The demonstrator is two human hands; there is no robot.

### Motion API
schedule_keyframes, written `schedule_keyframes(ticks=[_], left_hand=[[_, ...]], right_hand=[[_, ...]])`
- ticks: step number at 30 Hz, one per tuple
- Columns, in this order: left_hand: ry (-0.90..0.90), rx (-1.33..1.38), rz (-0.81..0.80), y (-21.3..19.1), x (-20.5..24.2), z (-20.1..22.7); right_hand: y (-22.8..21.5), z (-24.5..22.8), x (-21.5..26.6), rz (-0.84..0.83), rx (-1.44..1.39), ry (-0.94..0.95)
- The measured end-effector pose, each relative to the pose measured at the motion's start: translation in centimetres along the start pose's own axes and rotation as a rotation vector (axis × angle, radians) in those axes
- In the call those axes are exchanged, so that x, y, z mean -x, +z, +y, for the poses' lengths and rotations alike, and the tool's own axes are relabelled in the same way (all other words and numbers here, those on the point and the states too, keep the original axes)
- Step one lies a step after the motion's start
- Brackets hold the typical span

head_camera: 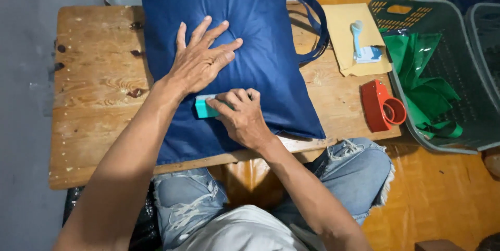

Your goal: Using a small brush to clean or smooth the surface of a blue bag and a white pillow.

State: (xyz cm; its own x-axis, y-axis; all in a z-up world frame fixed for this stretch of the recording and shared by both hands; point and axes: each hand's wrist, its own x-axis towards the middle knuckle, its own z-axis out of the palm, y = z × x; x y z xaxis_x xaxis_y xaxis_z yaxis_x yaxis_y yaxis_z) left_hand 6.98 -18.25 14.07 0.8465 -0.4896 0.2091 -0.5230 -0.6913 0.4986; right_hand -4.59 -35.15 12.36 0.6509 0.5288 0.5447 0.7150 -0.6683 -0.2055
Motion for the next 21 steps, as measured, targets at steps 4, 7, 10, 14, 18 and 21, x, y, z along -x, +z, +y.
schedule_keyframes(ticks=[4,7,10,14,18,21], left_hand=[[0.079,-0.096,0.124,1.2,0.7,0.0],[0.105,-0.116,0.153,1.6,0.9,0.0],[0.123,-0.136,0.174,1.8,0.7,-0.1],[0.113,-0.134,0.149,1.4,0.5,0.8],[0.102,-0.194,0.236,2.0,-0.3,1.5],[0.091,-0.210,0.269,2.5,-1.0,1.6]], right_hand=[[0.6,-0.5,1.8,-0.080,-0.020,0.033],[1.5,-0.5,3.3,-0.115,-0.039,0.056],[2.9,-0.4,5.3,-0.224,-0.075,0.114],[0.8,-1.5,6.1,-0.327,-0.125,0.182],[-2.1,-2.0,7.2,-0.589,-0.269,0.112],[-5.5,-2.3,6.1,-0.619,-0.305,0.047]])
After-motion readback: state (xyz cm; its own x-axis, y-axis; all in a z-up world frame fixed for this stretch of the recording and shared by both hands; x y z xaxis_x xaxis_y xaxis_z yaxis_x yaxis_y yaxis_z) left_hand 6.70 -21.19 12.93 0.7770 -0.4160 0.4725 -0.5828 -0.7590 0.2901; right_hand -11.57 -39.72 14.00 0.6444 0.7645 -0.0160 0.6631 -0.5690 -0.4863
